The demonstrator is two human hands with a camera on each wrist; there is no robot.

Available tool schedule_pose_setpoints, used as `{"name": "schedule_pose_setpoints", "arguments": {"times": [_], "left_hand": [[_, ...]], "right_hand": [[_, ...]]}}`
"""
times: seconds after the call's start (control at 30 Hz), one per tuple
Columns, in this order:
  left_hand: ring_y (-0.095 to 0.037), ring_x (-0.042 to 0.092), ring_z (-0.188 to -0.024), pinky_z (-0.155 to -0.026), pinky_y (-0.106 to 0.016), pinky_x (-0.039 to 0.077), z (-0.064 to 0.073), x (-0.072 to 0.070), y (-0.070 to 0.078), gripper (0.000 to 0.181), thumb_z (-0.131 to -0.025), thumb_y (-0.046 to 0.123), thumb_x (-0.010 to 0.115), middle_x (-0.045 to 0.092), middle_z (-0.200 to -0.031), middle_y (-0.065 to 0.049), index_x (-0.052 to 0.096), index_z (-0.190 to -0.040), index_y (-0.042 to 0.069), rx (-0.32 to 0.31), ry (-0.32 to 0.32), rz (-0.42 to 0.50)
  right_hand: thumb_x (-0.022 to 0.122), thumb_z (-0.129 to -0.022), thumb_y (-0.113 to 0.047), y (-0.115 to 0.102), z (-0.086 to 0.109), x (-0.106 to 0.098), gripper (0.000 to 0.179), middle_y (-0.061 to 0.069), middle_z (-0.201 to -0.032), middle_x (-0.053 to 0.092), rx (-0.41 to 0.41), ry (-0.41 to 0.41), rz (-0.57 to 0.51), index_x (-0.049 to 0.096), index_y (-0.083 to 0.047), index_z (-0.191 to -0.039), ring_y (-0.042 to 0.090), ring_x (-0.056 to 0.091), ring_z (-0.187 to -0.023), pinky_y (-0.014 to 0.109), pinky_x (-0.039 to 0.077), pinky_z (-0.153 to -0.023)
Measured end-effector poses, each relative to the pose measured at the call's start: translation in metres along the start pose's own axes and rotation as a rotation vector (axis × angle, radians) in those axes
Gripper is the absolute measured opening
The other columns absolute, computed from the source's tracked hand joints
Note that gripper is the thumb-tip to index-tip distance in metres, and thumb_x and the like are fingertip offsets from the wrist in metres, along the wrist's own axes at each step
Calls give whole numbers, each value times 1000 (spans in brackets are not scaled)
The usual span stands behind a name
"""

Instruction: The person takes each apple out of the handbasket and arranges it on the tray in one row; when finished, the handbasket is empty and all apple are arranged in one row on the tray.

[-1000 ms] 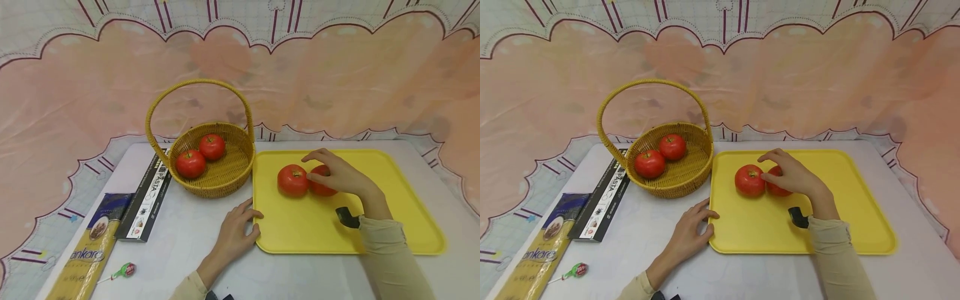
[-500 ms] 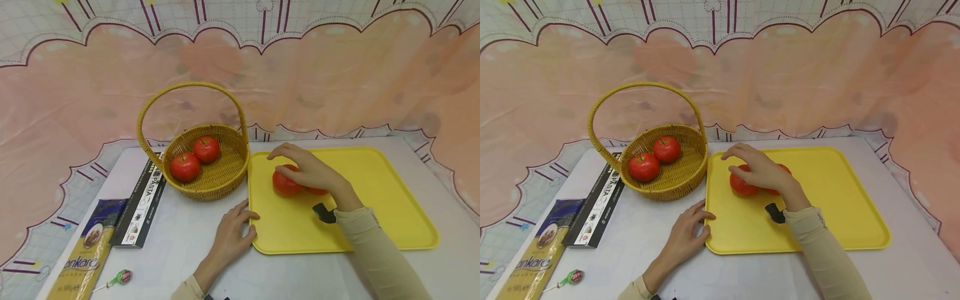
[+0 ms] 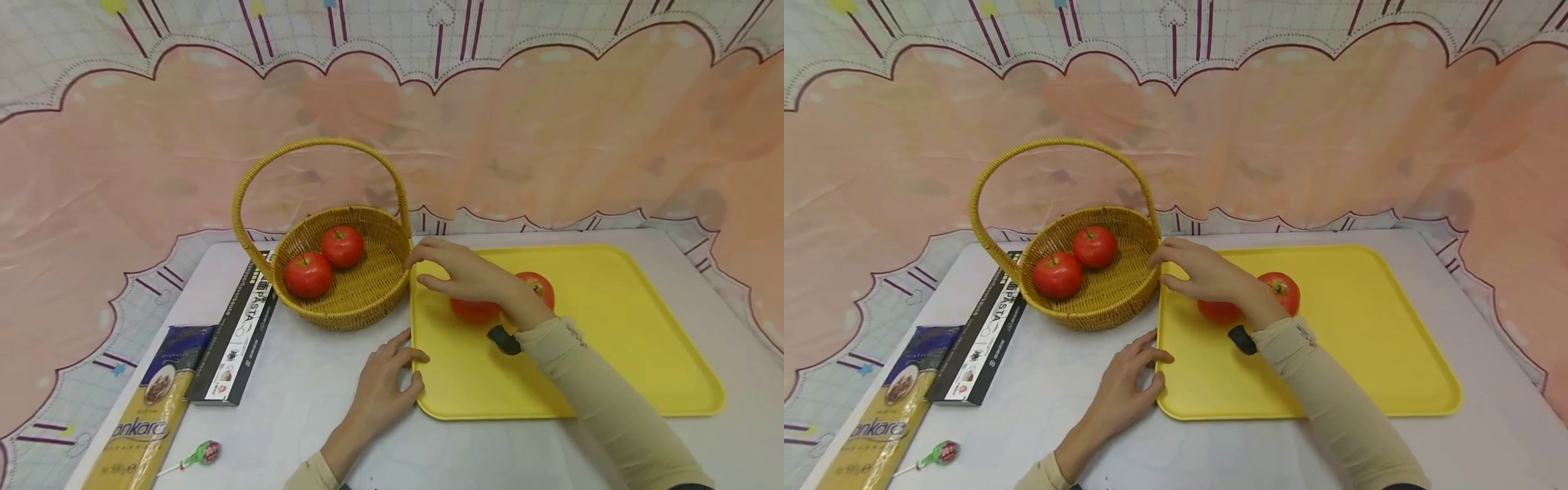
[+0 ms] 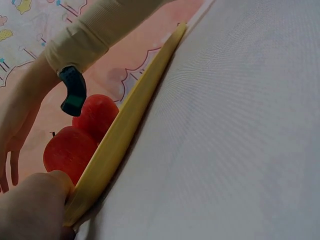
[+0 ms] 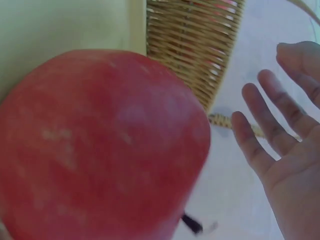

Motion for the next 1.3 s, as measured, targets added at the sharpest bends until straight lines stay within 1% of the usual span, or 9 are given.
{"name": "schedule_pose_setpoints", "arguments": {"times": [0.1,0.23,0.43,0.53,0.7,0.83,1.0,1.13,1.3], "left_hand": [[-7,55,-91,-80,-33,41,0,0,2,23,-78,15,63,52,-139,-5,67,-99,26,17,11,-13],[-7,55,-88,-78,-33,41,0,-1,3,23,-77,14,64,53,-138,-7,67,-98,24,32,31,-28],[-6,53,-88,-77,-31,39,0,2,2,24,-78,15,63,51,-140,-4,67,-98,26,16,2,-17],[-5,53,-88,-78,-30,39,0,2,1,24,-78,15,63,51,-140,-3,67,-98,27,14,0,-27],[-7,54,-89,-78,-33,40,1,-2,2,25,-76,13,63,53,-138,-5,67,-97,27,22,29,-27],[-8,54,-90,-79,-34,40,1,-1,3,25,-75,14,63,53,-138,-5,67,-97,26,27,29,-18],[-6,53,-91,-79,-32,40,1,2,2,24,-76,15,63,52,-139,-3,67,-97,27,12,13,-29],[-6,54,-91,-79,-31,40,1,0,2,25,-75,14,64,52,-138,-2,67,-96,27,9,24,-43],[-7,55,-95,-79,-32,40,1,1,0,25,-75,15,64,52,-138,-2,67,-95,28,17,31,-45]], "right_hand": [[60,-91,-17,-1,-9,4,25,0,-114,57,-12,-6,17,60,-10,-115,16,54,-109,37,44,-97],[59,-91,-16,-2,-24,10,22,0,-111,58,-41,-10,36,61,-11,-112,16,56,-106,34,45,-94],[58,-90,-14,-3,-44,17,22,3,-110,57,-87,-5,49,62,-11,-112,20,58,-99,33,48,-87],[58,-91,-15,-1,-54,23,23,4,-112,56,-94,-14,46,61,-12,-113,21,57,-101,34,47,-89],[56,-92,-17,7,-72,39,27,5,-117,52,-68,-55,28,57,-15,-119,23,53,-109,36,44,-95],[56,-92,-16,15,-79,47,28,7,-118,51,-46,-73,32,57,-12,-120,26,52,-111,37,43,-96],[58,-90,-12,19,-86,48,29,11,-119,51,-61,-63,33,57,-10,-119,27,53,-110,37,43,-96],[58,-90,-14,21,-93,52,38,10,-124,48,-57,-72,73,51,-13,-128,24,51,-113,36,42,-98],[59,-91,-17,22,-103,57,52,11,-136,39,-35,-99,99,41,-18,-140,23,46,-120,38,41,-100]]}}
Point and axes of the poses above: each hand's wrist, its own z-axis away from the middle knuckle, its own x-axis out of the palm, y = z × x, the point moved 9 cm from there along -z, towards the middle knuckle
